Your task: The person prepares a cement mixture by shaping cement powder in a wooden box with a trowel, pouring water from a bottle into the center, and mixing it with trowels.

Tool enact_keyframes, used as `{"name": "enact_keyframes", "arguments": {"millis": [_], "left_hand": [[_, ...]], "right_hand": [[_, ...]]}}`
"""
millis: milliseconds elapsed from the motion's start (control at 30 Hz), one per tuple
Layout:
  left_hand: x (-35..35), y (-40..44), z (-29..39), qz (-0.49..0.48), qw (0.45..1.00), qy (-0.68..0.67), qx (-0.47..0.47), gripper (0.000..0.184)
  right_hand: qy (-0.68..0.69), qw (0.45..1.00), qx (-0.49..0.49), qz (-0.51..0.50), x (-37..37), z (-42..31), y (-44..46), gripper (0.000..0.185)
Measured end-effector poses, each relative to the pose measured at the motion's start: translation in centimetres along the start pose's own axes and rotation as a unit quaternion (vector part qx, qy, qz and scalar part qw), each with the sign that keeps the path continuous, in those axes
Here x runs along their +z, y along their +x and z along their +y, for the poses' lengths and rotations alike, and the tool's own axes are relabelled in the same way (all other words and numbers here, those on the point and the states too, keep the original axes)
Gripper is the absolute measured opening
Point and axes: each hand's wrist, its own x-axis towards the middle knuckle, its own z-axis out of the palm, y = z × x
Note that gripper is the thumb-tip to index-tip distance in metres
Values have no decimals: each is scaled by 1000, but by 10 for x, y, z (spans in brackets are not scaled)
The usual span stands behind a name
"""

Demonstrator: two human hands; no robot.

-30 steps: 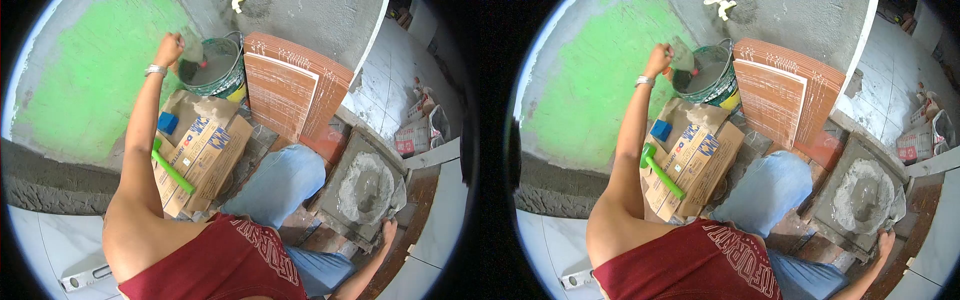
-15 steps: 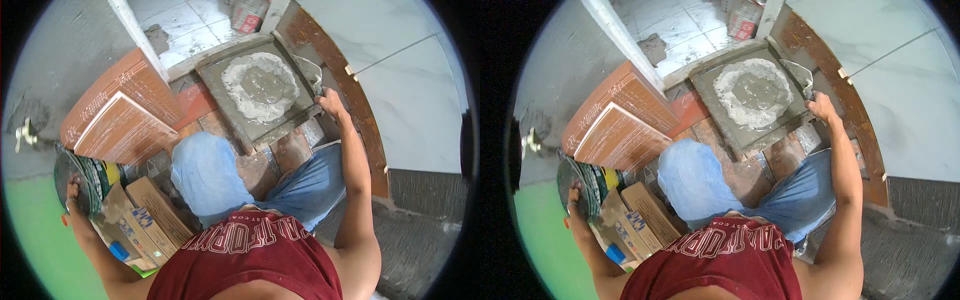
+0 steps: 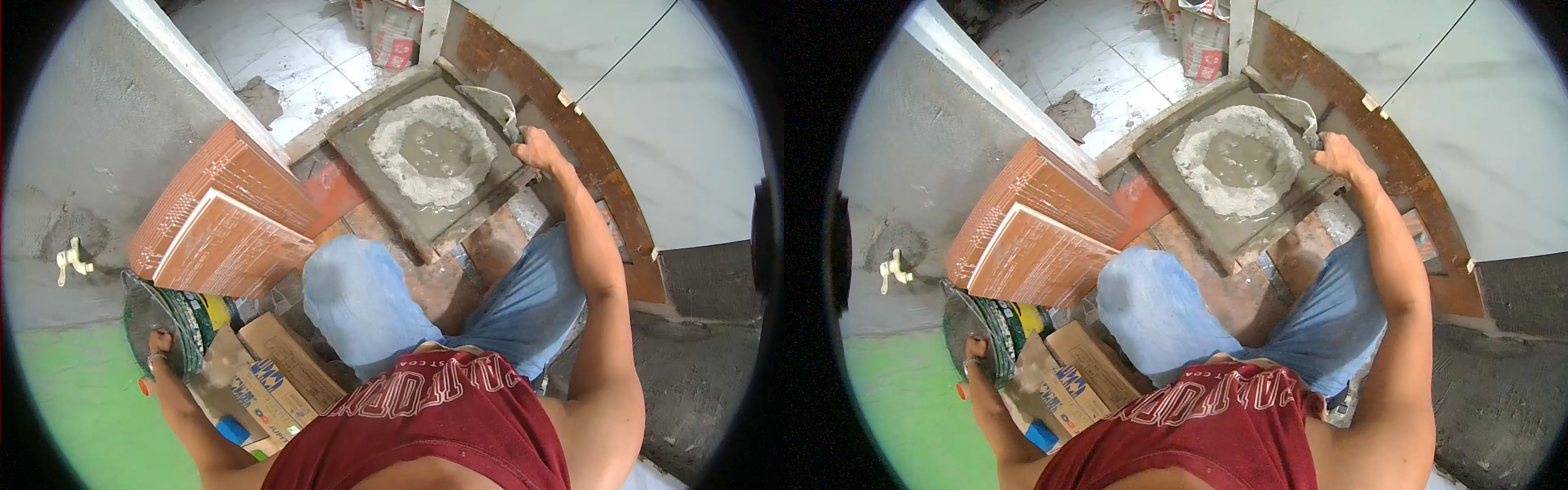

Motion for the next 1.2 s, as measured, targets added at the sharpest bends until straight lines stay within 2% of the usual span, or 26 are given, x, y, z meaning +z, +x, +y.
{"name": "enact_keyframes", "arguments": {"millis": [67,100,200,233,300,333,367,400,433,467,500,567,633,733,767,800,867,967,1200], "left_hand": [[-13,-28,21,-16,998,56,13,10],[-6,-19,-17,-15,981,-188,48,15],[-29,-59,-6,39,987,-151,30,16],[-37,-72,-6,54,985,-150,60,15],[-51,-94,1,103,980,-136,100,14],[-57,-109,16,116,982,-117,88,14],[-68,-124,30,136,983,-98,70,14],[-79,-132,26,170,981,-21,96,16],[-90,-160,64,208,970,57,111,18],[-101,-167,64,242,960,80,117,20],[-119,-173,69,244,959,86,113,19],[-141,-191,91,247,959,75,121,19],[-169,-221,145,248,957,42,144,20],[-203,-250,209,254,951,55,168,24],[-208,-256,229,246,952,45,179,24],[-213,-262,249,238,952,36,192,25],[-212,-267,288,226,946,11,232,25],[-186,-267,350,220,925,-25,308,20],[-76,-225,484,200,860,-21,468,15]], "right_hand": [[-4,1000,-20,2,-1,-4,8,49],[-6,999,-42,25,-1,-6,9,51],[8,998,-63,15,-1,-7,20,54],[-4,998,-60,-14,-8,-14,20,55],[-13,996,-91,22,4,-4,32,55],[-14,993,-110,39,12,4,40,55],[9,993,-114,34,13,5,40,54],[35,991,-127,26,13,3,39,54],[32,986,-151,57,24,14,49,54],[60,990,-126,6,13,-1,41,55],[69,989,-133,6,10,-5,37,55],[82,987,-140,16,13,-2,45,54],[90,985,-142,35,18,11,50,52],[98,987,-128,-19,1,-6,41,48],[115,980,-159,42,11,3,44,47],[117,981,-155,27,9,5,45,47],[122,982,-145,-2,1,-1,40,48],[150,971,-182,46,6,2,38,49],[140,967,-194,83,9,5,37,46]]}}
